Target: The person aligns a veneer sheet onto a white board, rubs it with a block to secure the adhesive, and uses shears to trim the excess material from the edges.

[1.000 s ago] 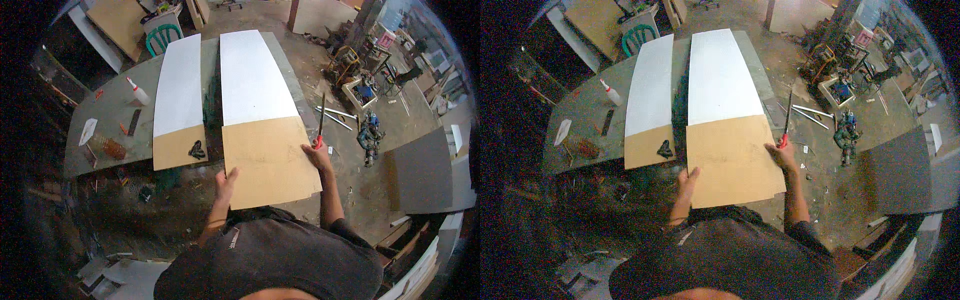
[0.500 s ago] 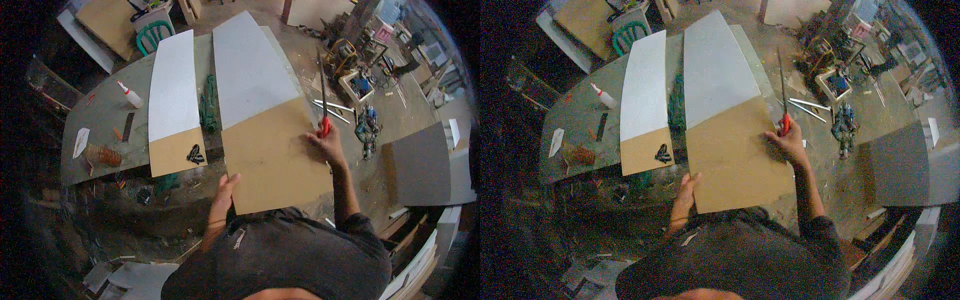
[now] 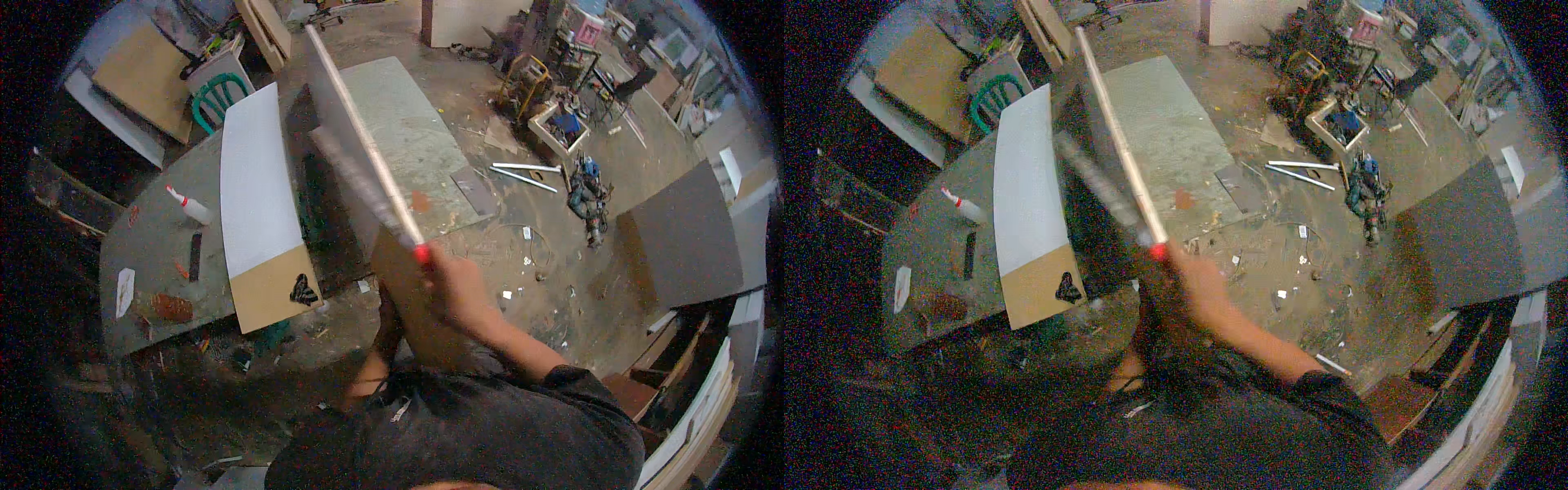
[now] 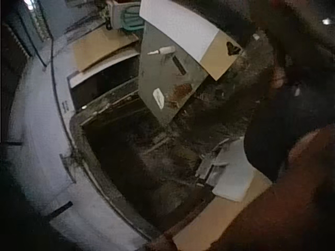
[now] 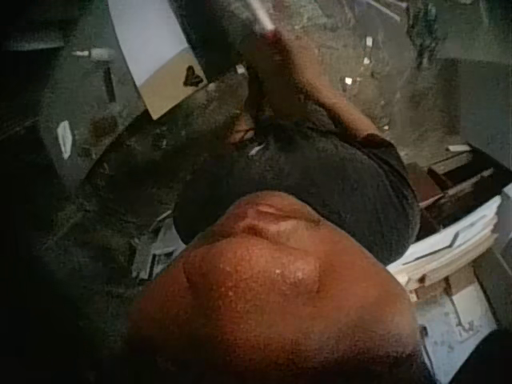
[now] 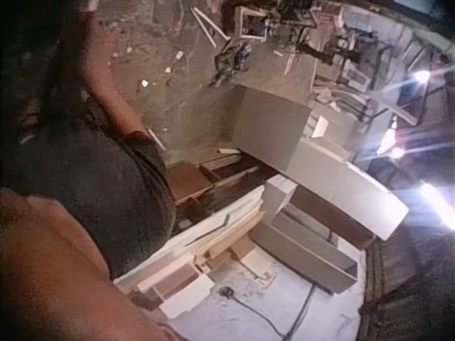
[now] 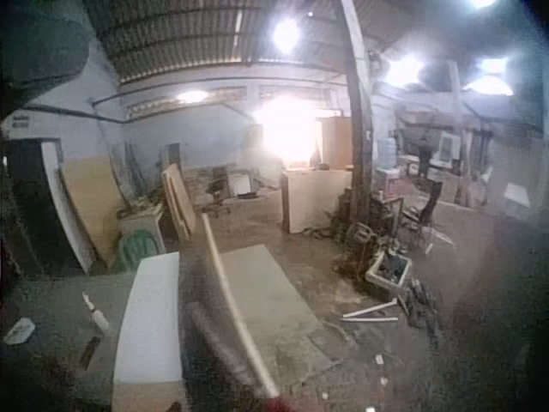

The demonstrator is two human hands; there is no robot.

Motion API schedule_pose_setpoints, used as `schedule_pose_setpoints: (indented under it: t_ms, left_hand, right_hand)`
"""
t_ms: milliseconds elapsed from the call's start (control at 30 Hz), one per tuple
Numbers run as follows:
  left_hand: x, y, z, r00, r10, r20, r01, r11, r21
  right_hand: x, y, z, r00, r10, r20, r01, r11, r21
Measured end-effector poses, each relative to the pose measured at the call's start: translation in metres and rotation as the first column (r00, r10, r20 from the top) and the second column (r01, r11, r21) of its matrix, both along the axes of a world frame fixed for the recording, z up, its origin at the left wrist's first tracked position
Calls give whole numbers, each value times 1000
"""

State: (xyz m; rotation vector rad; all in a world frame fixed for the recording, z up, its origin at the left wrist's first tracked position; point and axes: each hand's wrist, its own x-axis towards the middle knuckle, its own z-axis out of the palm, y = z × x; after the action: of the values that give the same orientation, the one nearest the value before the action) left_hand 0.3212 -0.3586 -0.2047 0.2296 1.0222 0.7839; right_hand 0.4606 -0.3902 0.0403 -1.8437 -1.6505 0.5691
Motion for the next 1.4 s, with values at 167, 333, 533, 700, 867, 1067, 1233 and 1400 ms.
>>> schedule_pose_setpoints:
  t_ms: [167,333,533,700,867,1067,1233,1400]
  left_hand:
    - [16,-30,-13,996,-73,-51,71,997,-27]
    - [3,-66,-25,990,-57,-133,48,996,-71]
    - [0,-93,-39,986,-2,-167,-13,996,-90]
    - [13,-98,-45,984,22,-176,-39,995,-93]
    - [18,-83,-56,962,62,-265,-80,995,-59]
    - [29,-77,-58,865,130,-484,-54,984,168]
    - [31,-83,-49,837,91,-539,0,986,166]
    - [28,-105,-43,735,174,-655,-15,970,241]
  right_hand:
    - [-54,-14,29,974,162,159,-166,986,8]
    - [-77,-33,15,963,155,222,-170,984,47]
    - [-61,-55,10,967,208,147,-217,975,46]
    - [11,-56,7,953,303,26,-301,952,-59]
    - [135,-61,-59,969,177,-170,-164,982,91]
    - [225,-47,-183,791,-82,-607,45,996,-75]
    - [242,-62,-238,736,-90,-671,23,994,-108]
    - [234,-80,-273,722,-213,-658,4,953,-304]
